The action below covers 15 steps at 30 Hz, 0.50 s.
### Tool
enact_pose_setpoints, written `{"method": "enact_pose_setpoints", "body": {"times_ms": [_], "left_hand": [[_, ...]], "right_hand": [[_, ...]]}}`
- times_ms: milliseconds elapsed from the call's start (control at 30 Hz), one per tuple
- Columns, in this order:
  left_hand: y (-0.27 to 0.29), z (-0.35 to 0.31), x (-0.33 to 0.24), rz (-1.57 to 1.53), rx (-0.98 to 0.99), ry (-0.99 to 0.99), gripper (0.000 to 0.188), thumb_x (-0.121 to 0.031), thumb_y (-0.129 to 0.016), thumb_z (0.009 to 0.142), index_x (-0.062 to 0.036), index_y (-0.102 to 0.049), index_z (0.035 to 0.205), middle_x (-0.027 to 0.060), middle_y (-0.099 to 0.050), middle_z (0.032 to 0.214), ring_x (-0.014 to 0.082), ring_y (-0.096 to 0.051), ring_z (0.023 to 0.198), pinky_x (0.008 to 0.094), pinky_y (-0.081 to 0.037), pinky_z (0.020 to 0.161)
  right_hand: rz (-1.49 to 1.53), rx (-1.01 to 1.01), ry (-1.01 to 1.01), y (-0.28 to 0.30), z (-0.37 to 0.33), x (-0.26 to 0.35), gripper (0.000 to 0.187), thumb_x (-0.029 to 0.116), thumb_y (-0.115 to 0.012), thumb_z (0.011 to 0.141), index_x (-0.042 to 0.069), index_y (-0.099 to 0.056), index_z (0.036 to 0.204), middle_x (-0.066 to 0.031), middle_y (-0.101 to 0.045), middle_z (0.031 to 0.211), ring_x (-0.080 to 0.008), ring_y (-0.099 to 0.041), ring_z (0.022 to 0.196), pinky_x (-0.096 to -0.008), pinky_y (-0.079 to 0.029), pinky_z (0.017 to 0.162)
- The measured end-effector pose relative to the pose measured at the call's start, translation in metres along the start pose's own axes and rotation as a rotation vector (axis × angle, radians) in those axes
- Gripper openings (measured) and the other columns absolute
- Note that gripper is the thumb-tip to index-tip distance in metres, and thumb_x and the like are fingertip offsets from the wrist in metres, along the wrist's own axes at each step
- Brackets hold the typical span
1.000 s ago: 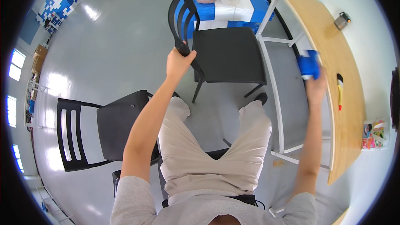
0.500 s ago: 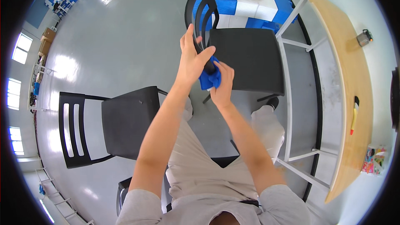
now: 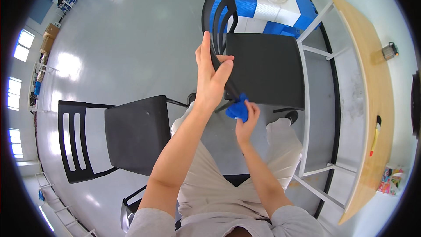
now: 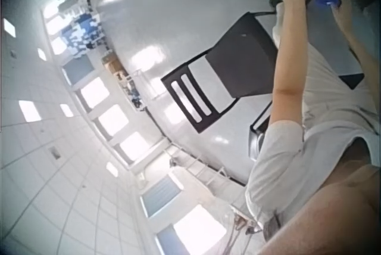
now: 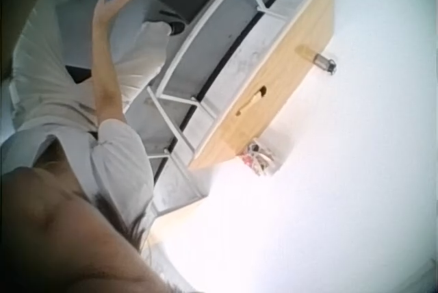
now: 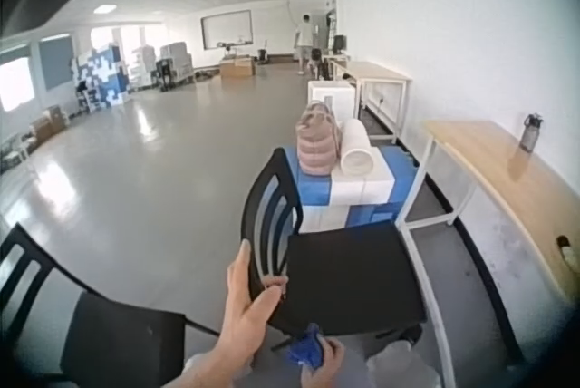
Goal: Wiping down black metal chairs with a blue microfiber cloth.
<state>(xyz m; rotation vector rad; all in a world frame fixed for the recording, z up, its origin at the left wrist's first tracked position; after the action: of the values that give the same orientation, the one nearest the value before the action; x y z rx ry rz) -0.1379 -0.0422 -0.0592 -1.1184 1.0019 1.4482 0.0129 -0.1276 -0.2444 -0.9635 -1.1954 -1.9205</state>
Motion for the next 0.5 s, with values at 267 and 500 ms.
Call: {"method": "enact_pose_setpoints", "body": {"times_ms": [267,500], "left_hand": [[-0.007,-0.004,0.018,-0.339,-0.166,0.167,0.057,-0.024,-0.045,0.095,-0.0056,-0.023,0.145,0.0088,-0.028,0.139,0.0183,-0.037,0.120,0.0299,-0.025,0.104],[-0.006,-0.007,0.019,-0.526,-0.109,0.177,0.050,-0.030,-0.040,0.098,-0.0060,-0.032,0.141,0.0043,-0.041,0.139,0.0155,-0.033,0.130,0.0327,-0.020,0.108]], "right_hand": [[0.520,0.015,0.104,0.008,0.062,0.083,0.039,-0.001,-0.047,0.077,-0.003,-0.056,0.114,-0.0145,-0.054,0.119,-0.0290,-0.052,0.111,-0.0328,-0.037,0.097],[0.145,0.239,0.137,0.029,0.073,0.042,0.050,-0.011,-0.041,0.062,-0.002,-0.061,0.106,-0.0156,-0.058,0.109,-0.0319,-0.055,0.106,-0.0313,-0.041,0.094]]}}
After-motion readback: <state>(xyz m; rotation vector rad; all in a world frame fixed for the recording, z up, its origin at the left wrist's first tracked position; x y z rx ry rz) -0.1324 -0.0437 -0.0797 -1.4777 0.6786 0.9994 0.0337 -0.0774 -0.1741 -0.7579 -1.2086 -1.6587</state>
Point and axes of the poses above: each hand's wrist, its own z-axis towards the middle knuckle, its own y-axis out of the back of the hand, x = y × z, the point moved 6 cm from there along z, towards the middle knuckle
